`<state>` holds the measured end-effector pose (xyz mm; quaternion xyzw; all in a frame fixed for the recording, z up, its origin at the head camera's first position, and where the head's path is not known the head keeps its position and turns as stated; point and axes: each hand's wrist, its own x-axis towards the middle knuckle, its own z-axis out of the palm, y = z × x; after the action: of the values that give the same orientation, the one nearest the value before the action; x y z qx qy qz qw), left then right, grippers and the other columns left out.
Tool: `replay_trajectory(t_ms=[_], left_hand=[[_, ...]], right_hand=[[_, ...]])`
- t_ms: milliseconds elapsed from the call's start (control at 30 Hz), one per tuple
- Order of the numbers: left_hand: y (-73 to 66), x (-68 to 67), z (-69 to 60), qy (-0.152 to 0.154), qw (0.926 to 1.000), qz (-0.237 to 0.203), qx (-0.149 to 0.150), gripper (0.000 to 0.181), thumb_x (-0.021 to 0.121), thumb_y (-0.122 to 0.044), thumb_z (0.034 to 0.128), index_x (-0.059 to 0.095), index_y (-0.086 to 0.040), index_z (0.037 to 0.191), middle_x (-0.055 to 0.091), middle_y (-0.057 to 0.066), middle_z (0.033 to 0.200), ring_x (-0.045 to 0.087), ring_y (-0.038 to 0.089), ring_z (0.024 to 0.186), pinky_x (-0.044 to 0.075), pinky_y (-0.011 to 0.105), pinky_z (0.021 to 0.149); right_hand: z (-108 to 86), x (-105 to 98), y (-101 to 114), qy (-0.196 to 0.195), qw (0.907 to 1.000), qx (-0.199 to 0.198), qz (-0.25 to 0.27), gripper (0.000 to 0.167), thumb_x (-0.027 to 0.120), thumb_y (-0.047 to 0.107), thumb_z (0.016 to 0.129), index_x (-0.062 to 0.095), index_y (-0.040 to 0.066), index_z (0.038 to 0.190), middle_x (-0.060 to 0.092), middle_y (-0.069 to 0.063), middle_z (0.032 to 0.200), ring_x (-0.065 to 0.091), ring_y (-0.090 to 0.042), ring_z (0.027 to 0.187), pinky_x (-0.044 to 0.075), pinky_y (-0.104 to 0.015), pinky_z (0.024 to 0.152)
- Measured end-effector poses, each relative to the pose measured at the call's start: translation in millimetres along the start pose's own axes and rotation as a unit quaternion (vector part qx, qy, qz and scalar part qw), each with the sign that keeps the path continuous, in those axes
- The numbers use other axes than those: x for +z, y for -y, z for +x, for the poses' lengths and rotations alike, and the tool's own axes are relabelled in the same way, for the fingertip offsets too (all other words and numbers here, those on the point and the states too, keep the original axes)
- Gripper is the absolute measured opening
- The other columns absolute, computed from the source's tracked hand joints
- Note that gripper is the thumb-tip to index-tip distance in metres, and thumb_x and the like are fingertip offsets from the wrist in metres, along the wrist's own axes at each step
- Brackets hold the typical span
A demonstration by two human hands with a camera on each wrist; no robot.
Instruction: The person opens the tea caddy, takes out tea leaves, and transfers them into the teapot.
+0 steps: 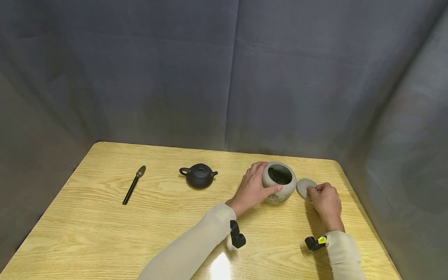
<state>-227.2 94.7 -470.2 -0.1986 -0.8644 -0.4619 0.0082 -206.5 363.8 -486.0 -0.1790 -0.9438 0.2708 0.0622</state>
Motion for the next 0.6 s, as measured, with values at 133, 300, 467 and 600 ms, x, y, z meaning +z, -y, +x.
replay_trajectory(t_ms=[133,300,467,600], left_hand=[[-0.1,-1.2,-0.3,0.005,1.0000,0.002,0.002,0.088,0.076,-0.056,0.0954,0.039,-0.016,0.165,0.040,0.005,0.169,0.047,0.027,0.148,0.041,0.051,0.122],[-1.8,-3.3,-0.7,0.013,0.9999,0.006,-0.002,0.088,0.075,-0.056,0.0961,0.039,-0.016,0.165,0.039,0.005,0.169,0.047,0.026,0.148,0.042,0.050,0.121],[-1.9,-3.4,-0.6,0.016,0.9998,0.006,-0.004,0.087,0.075,-0.055,0.0964,0.039,-0.017,0.165,0.039,0.005,0.169,0.047,0.026,0.147,0.044,0.048,0.119],[-1.5,-1.9,-0.5,0.013,0.9999,0.003,-0.006,0.086,0.075,-0.054,0.0966,0.039,-0.017,0.165,0.039,0.005,0.168,0.047,0.026,0.147,0.045,0.048,0.118]], right_hand=[[7.4,-13.0,1.6,0.063,0.9979,0.013,-0.010,0.041,0.061,0.036,0.105,0.067,-0.004,0.108,0.070,-0.020,0.097,0.061,-0.029,0.080,0.042,-0.032,0.061],[15.6,-25.1,10.1,0.111,0.9932,0.019,-0.030,0.039,0.061,0.036,0.104,0.072,0.001,0.090,0.071,-0.013,0.084,0.061,-0.027,0.077,0.042,-0.033,0.061],[20.5,-29.4,16.5,0.130,0.9901,0.006,-0.053,0.042,0.058,0.027,0.102,0.061,0.014,0.062,0.060,-0.002,0.059,0.055,-0.022,0.064,0.040,-0.034,0.057],[20.9,-28.1,19.9,0.123,0.9901,0.001,-0.068,0.038,0.059,0.025,0.103,0.060,0.012,0.068,0.058,-0.004,0.067,0.053,-0.024,0.068,0.040,-0.036,0.060]])
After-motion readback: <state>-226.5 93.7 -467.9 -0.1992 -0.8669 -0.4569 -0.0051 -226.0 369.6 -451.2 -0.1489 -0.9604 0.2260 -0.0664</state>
